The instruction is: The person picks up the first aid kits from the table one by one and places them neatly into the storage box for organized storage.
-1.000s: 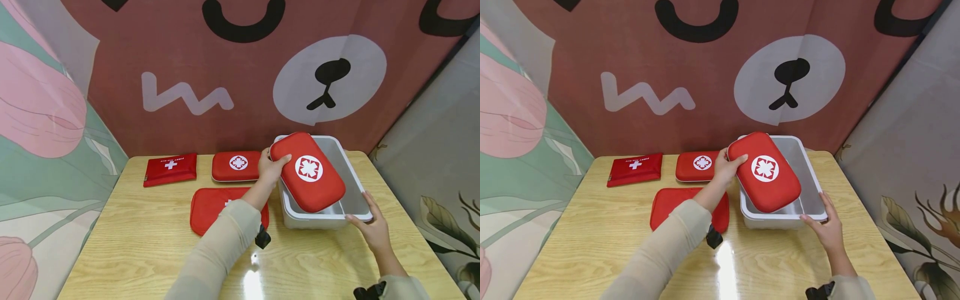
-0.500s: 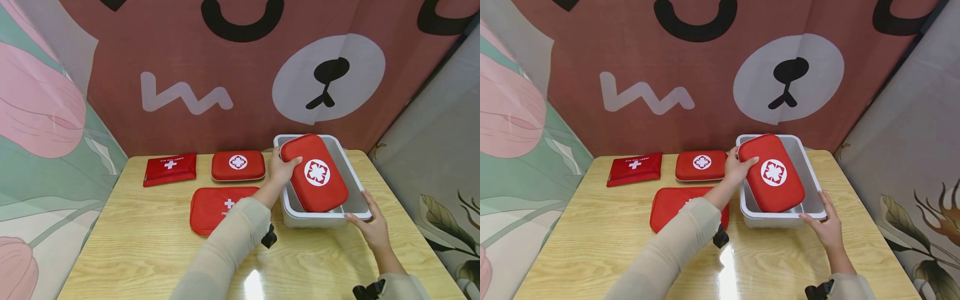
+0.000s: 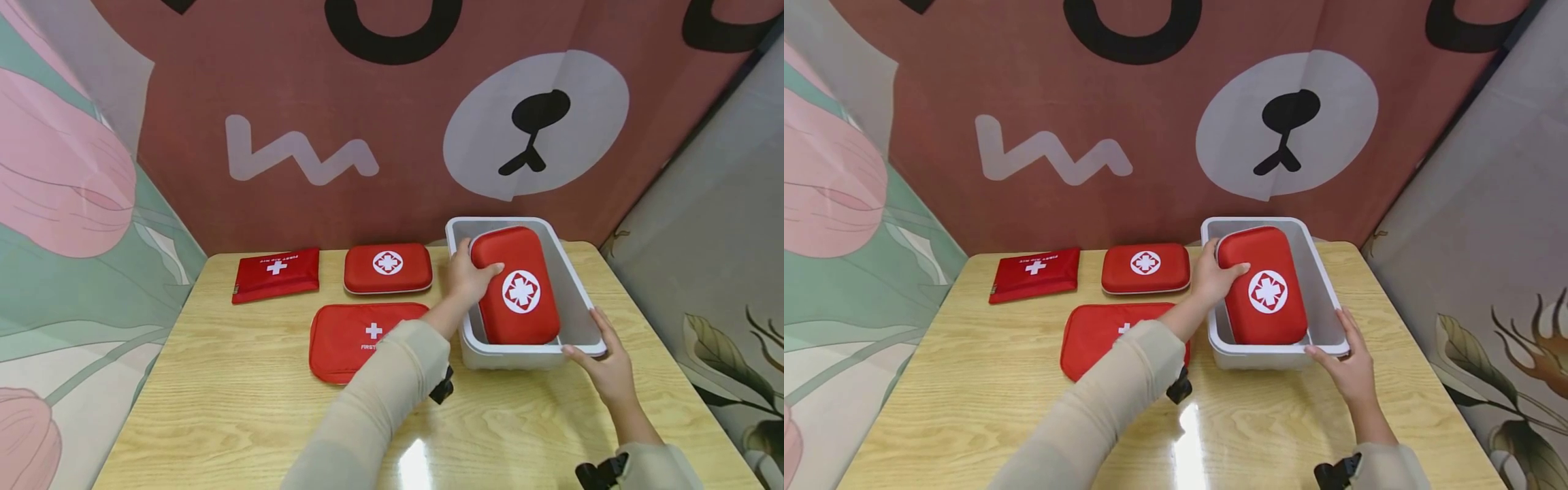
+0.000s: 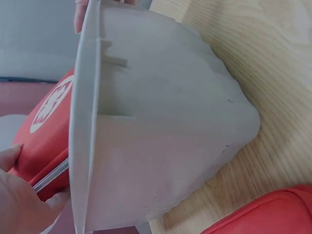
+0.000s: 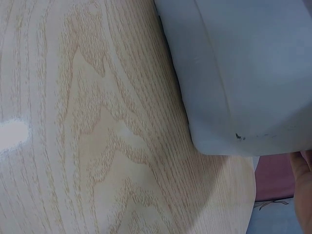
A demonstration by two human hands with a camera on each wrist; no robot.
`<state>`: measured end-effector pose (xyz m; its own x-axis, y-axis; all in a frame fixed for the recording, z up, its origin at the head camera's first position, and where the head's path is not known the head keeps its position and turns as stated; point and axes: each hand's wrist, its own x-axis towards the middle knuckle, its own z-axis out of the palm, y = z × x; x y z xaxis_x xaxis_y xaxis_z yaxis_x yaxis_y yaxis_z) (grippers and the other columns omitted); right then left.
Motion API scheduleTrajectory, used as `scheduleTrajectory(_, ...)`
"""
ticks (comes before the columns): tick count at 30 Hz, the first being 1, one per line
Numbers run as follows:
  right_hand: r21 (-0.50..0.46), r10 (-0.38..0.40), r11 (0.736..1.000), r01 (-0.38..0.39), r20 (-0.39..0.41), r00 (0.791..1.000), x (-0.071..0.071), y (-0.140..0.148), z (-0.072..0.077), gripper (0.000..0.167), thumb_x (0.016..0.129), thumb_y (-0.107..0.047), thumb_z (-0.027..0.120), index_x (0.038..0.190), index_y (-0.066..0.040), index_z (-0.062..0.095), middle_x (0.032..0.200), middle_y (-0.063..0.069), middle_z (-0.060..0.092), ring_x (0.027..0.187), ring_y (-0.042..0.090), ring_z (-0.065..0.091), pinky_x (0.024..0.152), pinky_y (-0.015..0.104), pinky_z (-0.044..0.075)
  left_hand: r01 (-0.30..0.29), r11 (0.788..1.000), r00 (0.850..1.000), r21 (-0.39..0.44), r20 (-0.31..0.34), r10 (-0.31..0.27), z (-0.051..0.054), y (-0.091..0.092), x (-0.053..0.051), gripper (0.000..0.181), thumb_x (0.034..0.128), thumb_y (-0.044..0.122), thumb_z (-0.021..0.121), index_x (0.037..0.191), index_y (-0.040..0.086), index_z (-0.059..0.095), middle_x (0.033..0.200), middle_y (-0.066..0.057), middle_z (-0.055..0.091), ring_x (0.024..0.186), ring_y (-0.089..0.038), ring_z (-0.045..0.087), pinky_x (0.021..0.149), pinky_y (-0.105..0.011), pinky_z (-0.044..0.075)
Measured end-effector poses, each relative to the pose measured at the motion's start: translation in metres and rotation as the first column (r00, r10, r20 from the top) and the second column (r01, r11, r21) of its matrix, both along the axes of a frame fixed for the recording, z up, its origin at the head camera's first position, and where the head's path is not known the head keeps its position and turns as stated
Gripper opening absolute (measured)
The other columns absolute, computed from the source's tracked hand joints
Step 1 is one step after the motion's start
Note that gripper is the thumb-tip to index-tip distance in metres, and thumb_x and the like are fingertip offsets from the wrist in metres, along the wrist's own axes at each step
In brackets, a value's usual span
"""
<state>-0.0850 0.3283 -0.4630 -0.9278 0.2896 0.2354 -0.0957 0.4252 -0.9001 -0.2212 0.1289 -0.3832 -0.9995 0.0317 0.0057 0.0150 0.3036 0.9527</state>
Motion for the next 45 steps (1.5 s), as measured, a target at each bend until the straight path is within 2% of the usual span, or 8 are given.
scheduleTrajectory(3,0.000,0.002,1.000,-0.002,0.001,1.000,0.000,0.000,0.001,0.075,0.074,0.005,0.063,0.136,-0.013,0.025,0.141,-0.005,0.019,0.119,0.004,0.021,0.083,0.003,0.028,0.015,1.000,1.000,-0.015,-0.019,-0.015,-0.002,0.002,0.001,0.063,0.0696,0.019,0.072,0.123,0.012,0.041,0.106,-0.003,0.053,0.090,-0.016,0.051,0.071,-0.026,0.047)
scheduleTrajectory(10,0.009,-0.004,1.000,0.004,0.007,1.000,0.000,0.000,0.002,0.074,0.075,0.004,0.062,0.137,-0.012,0.024,0.141,-0.004,0.018,0.120,0.004,0.020,0.084,0.003,0.028,0.014,0.991,0.997,-0.131,-0.077,-0.024,-0.006,0.007,0.004,0.061,0.0673,0.023,0.074,0.119,0.014,0.043,0.102,-0.003,0.053,0.089,-0.016,0.052,0.074,-0.027,0.044)
scheduleTrajectory(18,0.016,0.005,1.000,-0.005,-0.002,1.000,-0.002,0.002,0.002,0.075,0.074,0.004,0.063,0.136,-0.012,0.025,0.141,-0.004,0.018,0.119,0.005,0.022,0.082,0.003,0.029,0.062,0.985,0.992,-0.163,-0.098,-0.079,-0.011,0.012,0.010,0.060,0.0678,0.020,0.074,0.118,0.013,0.042,0.106,-0.003,0.051,0.093,-0.017,0.050,0.078,-0.026,0.043)
scheduleTrajectory(28,-0.020,0.018,1.000,-0.018,-0.012,1.000,-0.001,0.001,0.002,0.075,0.074,0.006,0.062,0.136,-0.012,0.025,0.141,-0.003,0.017,0.119,0.006,0.022,0.084,0.004,0.029,0.091,0.971,0.987,-0.223,-0.106,-0.117,-0.021,0.018,0.012,0.060,0.0683,0.022,0.073,0.119,0.016,0.041,0.105,-0.004,0.050,0.090,-0.018,0.051,0.074,-0.028,0.044)
scheduleTrajectory(36,-0.006,0.004,1.000,-0.004,-0.015,1.000,0.000,-0.001,0.001,0.074,0.074,0.006,0.062,0.136,-0.010,0.026,0.141,-0.001,0.018,0.120,0.005,0.021,0.085,0.005,0.028,0.093,0.969,0.990,-0.228,-0.081,-0.114,-0.022,0.018,0.011,0.059,0.0682,0.022,0.073,0.118,0.017,0.041,0.102,-0.004,0.051,0.090,-0.017,0.051,0.073,-0.028,0.044)
scheduleTrajectory(42,-0.005,-0.004,1.000,0.004,-0.014,1.000,0.001,-0.001,0.002,0.074,0.073,0.007,0.062,0.136,-0.010,0.026,0.142,0.001,0.017,0.121,0.006,0.020,0.086,0.005,0.027,0.149,0.939,0.980,-0.311,-0.079,-0.182,-0.021,0.020,0.011,0.063,0.0696,0.022,0.072,0.123,0.015,0.040,0.103,-0.005,0.050,0.088,-0.017,0.051,0.072,-0.025,0.044)
scheduleTrajectory(45,-0.005,0.000,1.000,0.000,-0.013,1.000,0.001,-0.001,0.001,0.074,0.073,0.006,0.063,0.136,-0.010,0.026,0.141,0.000,0.018,0.121,0.006,0.021,0.085,0.005,0.028,0.146,0.934,0.982,-0.326,-0.071,-0.178,-0.021,0.022,0.010,0.063,0.0696,0.022,0.072,0.123,0.016,0.039,0.103,-0.006,0.050,0.088,-0.017,0.051,0.072,-0.025,0.044)
